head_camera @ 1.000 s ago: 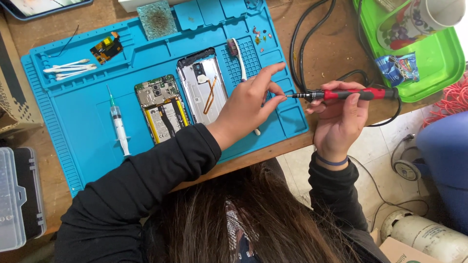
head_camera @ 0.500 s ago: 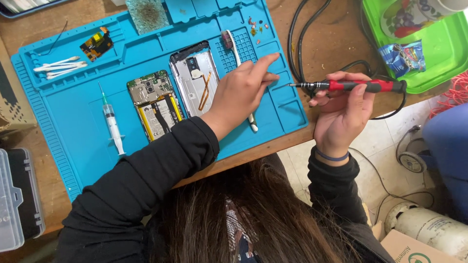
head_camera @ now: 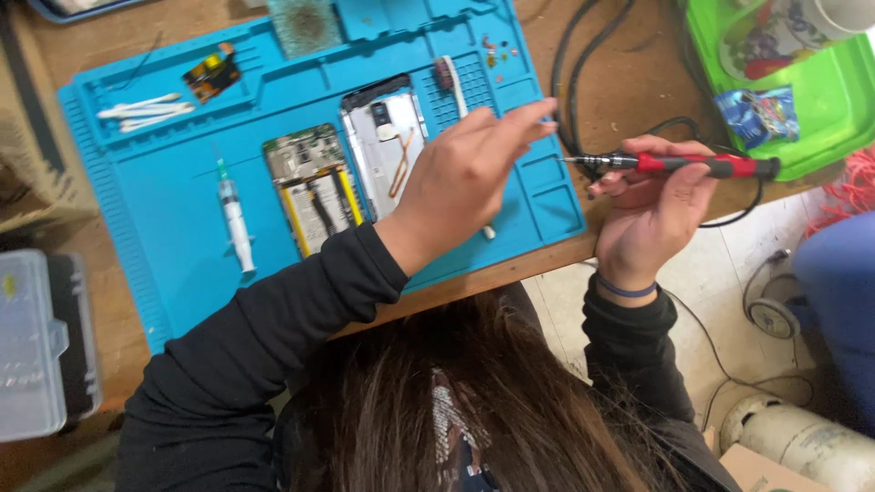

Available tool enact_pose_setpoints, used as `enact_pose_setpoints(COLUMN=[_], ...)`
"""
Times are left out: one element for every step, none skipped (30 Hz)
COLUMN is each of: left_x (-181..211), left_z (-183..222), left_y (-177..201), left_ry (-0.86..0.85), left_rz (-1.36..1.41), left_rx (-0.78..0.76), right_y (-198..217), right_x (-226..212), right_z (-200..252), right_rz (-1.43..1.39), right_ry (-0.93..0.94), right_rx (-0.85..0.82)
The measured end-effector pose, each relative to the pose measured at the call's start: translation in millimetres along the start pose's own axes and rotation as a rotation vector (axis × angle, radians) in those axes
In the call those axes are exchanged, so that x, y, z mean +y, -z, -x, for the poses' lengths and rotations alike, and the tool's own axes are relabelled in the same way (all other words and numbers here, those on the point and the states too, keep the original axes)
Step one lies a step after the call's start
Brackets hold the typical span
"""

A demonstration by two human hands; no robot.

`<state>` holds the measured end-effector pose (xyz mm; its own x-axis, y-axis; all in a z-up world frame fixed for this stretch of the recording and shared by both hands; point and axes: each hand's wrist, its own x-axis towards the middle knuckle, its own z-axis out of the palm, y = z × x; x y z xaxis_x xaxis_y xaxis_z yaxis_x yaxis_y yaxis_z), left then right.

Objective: Repairing a smartphone by disassembling components using a precision screwdriver set on a specialized repair mat.

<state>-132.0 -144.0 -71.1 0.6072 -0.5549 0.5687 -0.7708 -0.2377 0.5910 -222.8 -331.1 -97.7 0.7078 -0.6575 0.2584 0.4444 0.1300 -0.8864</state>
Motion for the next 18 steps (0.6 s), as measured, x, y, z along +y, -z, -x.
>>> enact_pose_setpoints(left_x=[8,16,25,23,22,20,15,9,4,-4,-12,-20,-35,-50,-66,-69,-74,-79], left_z=[0,0,0,2,5,8,10,12,13,15,17,18,27,37,45,50,53,57], left_y=[17,35,52,65,78,92,107,123,139,154,168,181,186,191,195,194,193,192], left_ry=[0.008,-0.076,-0.160,-0.151,-0.193,-0.234,-0.227,-0.184,-0.142,-0.136,-0.114,-0.092,-0.089,0.062,0.208,0.209,0.319,0.427], left_rz=[-0.012,-0.032,-0.052,-0.063,-0.065,-0.066,-0.078,-0.053,-0.027,-0.037,-0.108,-0.180,-0.184,-0.239,-0.290,-0.291,-0.257,-0.220], left_rx=[0.008,-0.043,-0.096,-0.089,-0.064,-0.040,-0.035,-0.004,0.028,0.033,0.036,0.039,0.042,-0.097,-0.240,-0.239,-0.353,-0.468], right_y=[-9,-18,-27,-42,-57,-72,-92,-111,-131,-149,-166,-184,-195,-206,-216,-219,-222,-224], right_x=[-3,-6,-9,-15,-20,-26,-33,-39,-46,-49,-52,-55,-50,-45,-39,-28,-16,-4], right_z=[2,4,7,6,6,7,6,6,5,5,4,2,1,-2,-4,-5,-6,-8], right_rz=[-0.007,0.037,0.080,0.072,0.071,0.067,0.058,0.076,0.094,0.086,0.193,0.302,0.299,0.325,0.354,0.353,0.290,0.227], right_ry=[-0.006,0.019,0.047,0.042,0.075,0.114,0.111,0.116,0.122,0.120,0.163,0.206,0.206,0.250,0.293,0.294,0.284,0.273], right_rx=[-0.014,-0.059,-0.104,-0.118,-0.304,-0.489,-0.500,-0.671,-0.841,-0.851,-0.937,-1.021,-1.026,-1.098,-1.167,-1.169,-1.216,-1.262])
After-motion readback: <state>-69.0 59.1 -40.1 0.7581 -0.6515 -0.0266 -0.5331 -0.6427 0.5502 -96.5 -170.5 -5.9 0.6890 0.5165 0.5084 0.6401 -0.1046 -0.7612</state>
